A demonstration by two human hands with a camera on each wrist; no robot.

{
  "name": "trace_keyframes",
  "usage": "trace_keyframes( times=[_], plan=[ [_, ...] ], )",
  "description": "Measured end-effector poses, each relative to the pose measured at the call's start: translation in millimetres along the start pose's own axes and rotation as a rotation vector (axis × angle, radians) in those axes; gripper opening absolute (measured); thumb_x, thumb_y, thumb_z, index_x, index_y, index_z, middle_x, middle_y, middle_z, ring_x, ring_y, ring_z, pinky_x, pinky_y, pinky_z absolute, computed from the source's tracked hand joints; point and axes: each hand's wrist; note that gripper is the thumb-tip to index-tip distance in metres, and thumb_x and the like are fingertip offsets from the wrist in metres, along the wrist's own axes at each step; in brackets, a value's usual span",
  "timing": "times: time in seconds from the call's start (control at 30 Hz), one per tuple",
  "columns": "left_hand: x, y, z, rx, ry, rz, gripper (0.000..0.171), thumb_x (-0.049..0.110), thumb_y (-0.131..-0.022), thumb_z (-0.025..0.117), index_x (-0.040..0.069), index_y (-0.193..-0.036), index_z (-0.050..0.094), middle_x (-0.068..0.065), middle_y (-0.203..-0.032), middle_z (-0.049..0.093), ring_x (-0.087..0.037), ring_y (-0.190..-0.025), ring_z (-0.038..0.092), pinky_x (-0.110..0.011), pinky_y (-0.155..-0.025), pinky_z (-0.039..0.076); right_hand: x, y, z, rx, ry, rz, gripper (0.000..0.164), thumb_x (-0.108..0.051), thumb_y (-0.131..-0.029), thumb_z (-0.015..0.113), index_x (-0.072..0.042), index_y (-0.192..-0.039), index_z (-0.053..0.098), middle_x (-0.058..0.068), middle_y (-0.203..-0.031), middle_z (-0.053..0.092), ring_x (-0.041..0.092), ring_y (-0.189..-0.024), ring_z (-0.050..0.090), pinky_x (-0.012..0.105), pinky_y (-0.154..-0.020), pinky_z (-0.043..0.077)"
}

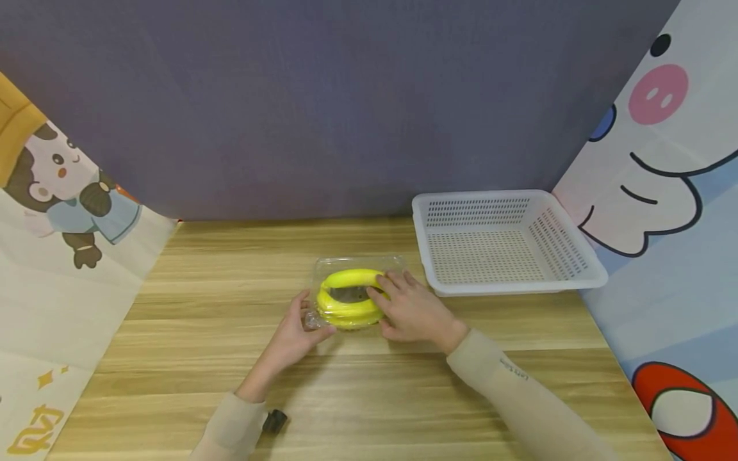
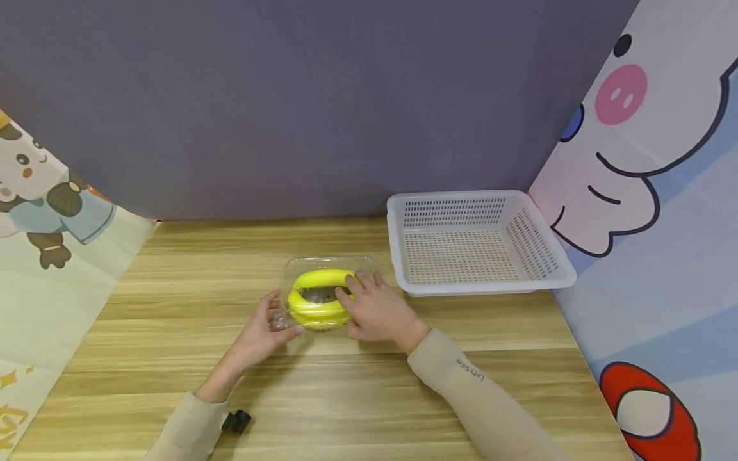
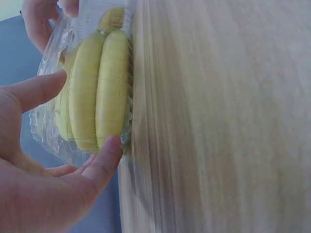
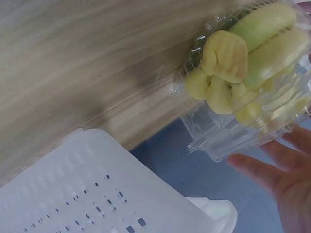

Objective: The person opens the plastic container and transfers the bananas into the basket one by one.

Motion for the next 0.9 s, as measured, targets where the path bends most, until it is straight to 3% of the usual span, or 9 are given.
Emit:
trace_keyframes(
  times=[0.9],
  plan=[
    [-2.6, -3.9, -1.0, -0.013, 0.045, -0.015, 0.108, 0.033, -0.083, 0.086, 0.007, -0.16, 0.015, -0.024, -0.149, 0.04, -0.041, -0.128, 0.052, -0.054, -0.102, 0.05, 7.1, -3.6, -0.9, 0.014, 0.041, -0.062, 0.053, -0.036, -0.08, 0.068, -0.004, -0.122, 0.067, 0.018, -0.123, 0.066, 0.04, -0.114, 0.062, 0.057, -0.087, 0.059]
  ],
)
Point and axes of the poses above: each hand's wrist, its own y-axis away from the middle knuckle, its own z-axis out of the palm, x = y × z
